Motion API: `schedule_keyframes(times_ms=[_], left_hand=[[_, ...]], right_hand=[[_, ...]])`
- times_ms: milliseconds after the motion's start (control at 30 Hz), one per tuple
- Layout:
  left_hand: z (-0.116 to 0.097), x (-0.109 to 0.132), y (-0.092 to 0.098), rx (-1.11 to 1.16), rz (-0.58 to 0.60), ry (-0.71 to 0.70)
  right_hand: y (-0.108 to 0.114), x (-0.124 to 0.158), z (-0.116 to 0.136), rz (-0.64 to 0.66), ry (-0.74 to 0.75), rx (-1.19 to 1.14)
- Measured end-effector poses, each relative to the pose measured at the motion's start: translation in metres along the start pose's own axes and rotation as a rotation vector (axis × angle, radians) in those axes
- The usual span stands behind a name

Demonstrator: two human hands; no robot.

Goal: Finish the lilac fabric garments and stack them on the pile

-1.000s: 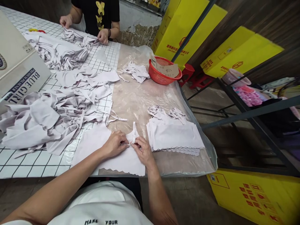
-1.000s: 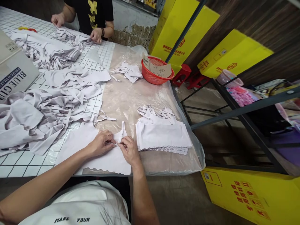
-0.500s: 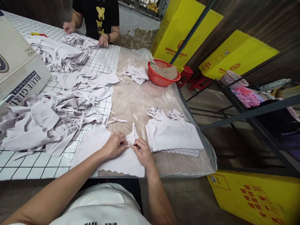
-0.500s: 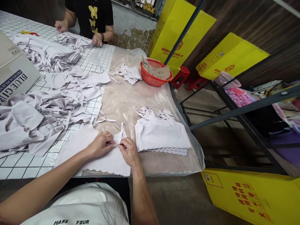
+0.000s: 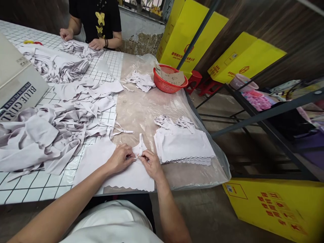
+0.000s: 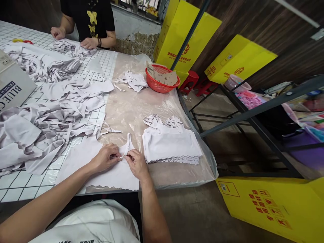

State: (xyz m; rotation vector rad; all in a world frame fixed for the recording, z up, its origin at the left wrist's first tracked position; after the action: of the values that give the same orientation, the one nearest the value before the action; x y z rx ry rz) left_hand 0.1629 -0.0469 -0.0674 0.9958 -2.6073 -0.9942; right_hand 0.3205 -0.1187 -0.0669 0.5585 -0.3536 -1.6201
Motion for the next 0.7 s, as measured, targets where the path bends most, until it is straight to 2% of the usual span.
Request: schedule_keyframes(times_ms=[367, 700], left_hand=[[-0.0013, 0.0002, 0.0001, 0.01, -0.017, 0.012], [-0.0011, -0.0004, 0.0003, -0.004, 0.005, -0.006]], right_hand=[[0.0013, 0.0011, 0.0011, 0.024, 0.029, 0.021], [-0.0001, 0.0012, -0.001, -0.041, -0.015, -0.029]])
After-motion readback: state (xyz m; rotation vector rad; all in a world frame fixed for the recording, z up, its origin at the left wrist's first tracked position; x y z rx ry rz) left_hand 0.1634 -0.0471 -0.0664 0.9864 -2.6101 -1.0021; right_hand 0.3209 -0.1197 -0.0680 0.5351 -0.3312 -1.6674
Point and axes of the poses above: each hand's wrist, its own x-axis away from the middle knuckle, its own y-axis out of the back of the hand, z = x × y, the point moved 3 cm from there along -x, towards the middle knuckle, and after that the axes turned 2 degrees about -y, right-handed, at the moved point
